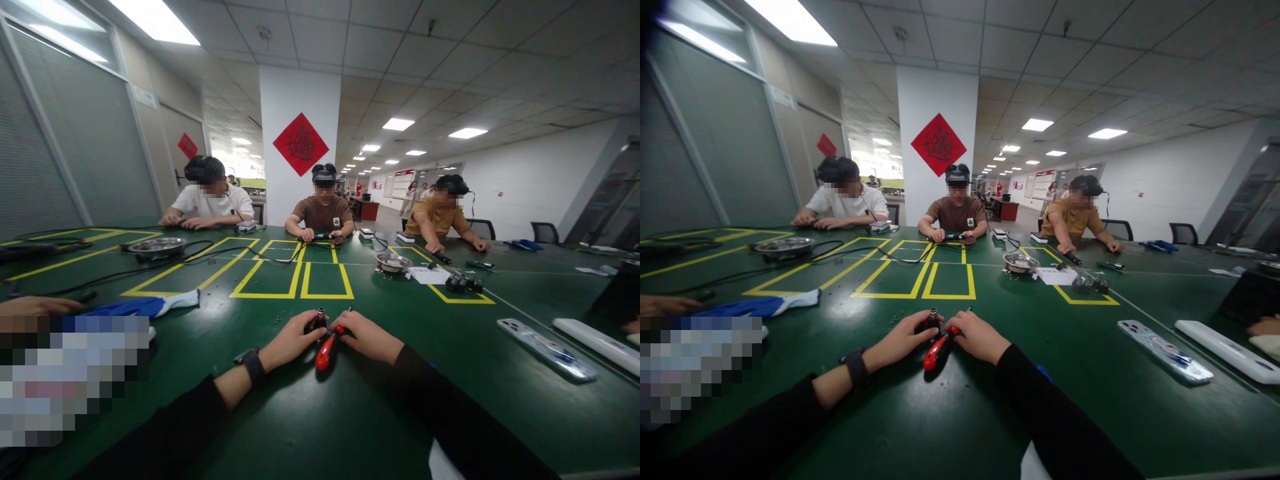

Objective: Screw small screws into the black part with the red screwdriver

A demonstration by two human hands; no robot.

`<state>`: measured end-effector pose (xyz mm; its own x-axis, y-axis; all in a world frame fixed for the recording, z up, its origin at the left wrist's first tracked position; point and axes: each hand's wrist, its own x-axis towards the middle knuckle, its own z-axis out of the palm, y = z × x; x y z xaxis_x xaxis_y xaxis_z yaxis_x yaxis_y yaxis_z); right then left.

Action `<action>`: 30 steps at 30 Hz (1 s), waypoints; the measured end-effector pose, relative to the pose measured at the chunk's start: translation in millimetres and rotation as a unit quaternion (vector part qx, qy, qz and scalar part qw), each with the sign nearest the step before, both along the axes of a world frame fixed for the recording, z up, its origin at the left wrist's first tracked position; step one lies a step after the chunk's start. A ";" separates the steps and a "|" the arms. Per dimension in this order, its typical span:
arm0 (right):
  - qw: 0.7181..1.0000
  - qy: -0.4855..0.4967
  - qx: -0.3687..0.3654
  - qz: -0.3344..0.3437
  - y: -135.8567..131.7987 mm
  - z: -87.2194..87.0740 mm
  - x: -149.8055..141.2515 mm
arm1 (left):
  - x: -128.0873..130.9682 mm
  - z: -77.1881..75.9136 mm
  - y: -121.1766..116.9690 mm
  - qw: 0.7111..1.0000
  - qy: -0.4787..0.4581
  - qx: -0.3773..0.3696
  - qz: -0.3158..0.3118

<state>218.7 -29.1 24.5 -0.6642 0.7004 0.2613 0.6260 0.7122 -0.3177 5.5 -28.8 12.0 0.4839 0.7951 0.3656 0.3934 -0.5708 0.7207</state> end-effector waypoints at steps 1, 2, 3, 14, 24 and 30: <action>1.000 -0.005 0.002 -0.002 -0.4 0.6 -0.2 | 0.0 0.1 -0.2 1.000 0.002 0.001 0.002; 1.000 -0.010 0.003 -0.004 -0.8 1.3 -0.5 | 0.0 0.4 -0.4 1.000 0.004 0.003 0.004; 1.000 -0.013 0.003 -0.005 -1.3 2.0 -0.8 | 0.0 0.7 -0.6 1.000 0.006 0.005 0.005; 1.000 -0.003 0.001 0.000 -1.1 2.1 0.2 | -0.3 2.9 -2.1 1.000 0.015 0.010 0.000; 1.000 0.023 -0.019 0.008 -3.6 4.7 -2.5 | -0.2 2.4 -0.5 1.000 0.026 0.014 0.006; 0.999 0.046 -0.023 0.004 -7.9 5.0 -5.6 | -0.5 4.0 -2.1 0.999 0.029 0.017 0.008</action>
